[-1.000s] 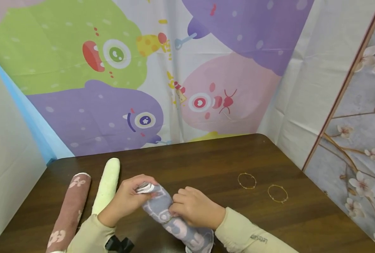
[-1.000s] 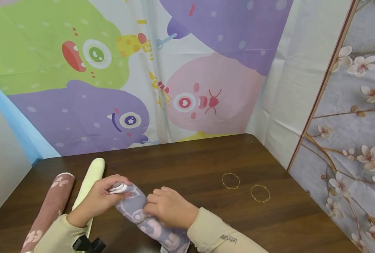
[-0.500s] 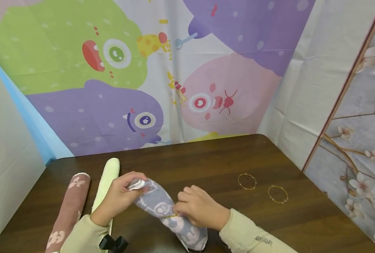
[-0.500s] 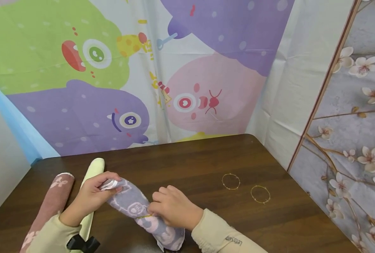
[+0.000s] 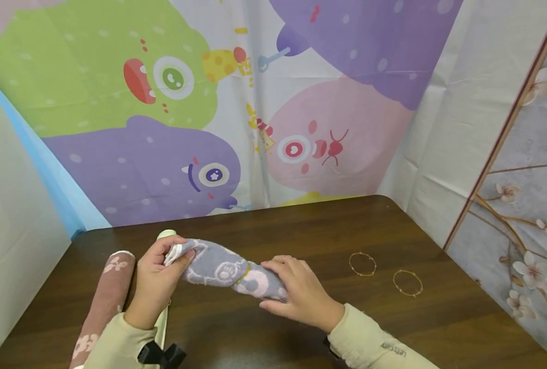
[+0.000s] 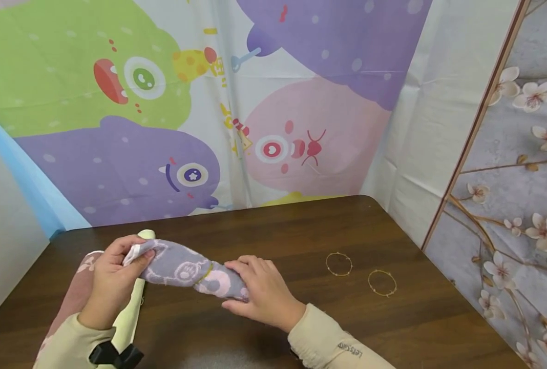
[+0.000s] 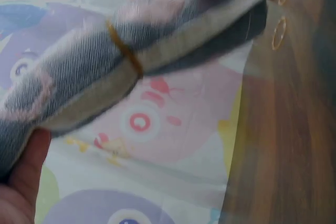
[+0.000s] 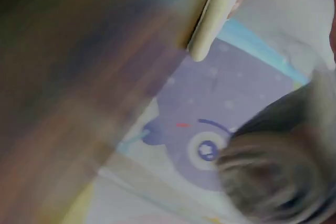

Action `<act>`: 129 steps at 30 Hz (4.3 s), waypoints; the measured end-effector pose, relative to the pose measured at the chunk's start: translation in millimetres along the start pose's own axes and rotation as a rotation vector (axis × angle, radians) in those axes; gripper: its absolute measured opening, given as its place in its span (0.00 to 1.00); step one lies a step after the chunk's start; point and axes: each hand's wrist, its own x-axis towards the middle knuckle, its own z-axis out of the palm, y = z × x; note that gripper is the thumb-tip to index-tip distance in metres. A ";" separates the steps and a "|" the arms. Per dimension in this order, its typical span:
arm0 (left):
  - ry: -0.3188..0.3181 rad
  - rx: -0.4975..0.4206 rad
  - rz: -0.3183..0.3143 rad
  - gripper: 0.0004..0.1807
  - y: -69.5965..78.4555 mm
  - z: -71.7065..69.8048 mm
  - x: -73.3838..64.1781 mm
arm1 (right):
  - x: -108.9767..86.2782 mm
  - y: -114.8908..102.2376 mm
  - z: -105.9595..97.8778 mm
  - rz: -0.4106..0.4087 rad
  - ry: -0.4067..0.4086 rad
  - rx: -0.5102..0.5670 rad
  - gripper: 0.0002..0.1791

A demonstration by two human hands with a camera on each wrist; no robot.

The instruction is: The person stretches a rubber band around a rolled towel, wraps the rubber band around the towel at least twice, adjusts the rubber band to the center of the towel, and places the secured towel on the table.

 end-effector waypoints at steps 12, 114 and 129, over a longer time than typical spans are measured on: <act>-0.116 0.118 -0.037 0.14 9.1 14.8 -6.8 | 14.4 -12.5 3.3 0.134 -0.023 0.063 0.32; -0.397 0.560 -0.060 0.27 -59.7 -13.4 22.3 | 16.0 90.1 1.7 0.180 -0.237 -0.382 0.31; -0.252 0.929 -0.095 0.11 -125.3 -4.6 30.9 | 27.0 114.5 53.9 0.591 -0.155 -0.198 0.22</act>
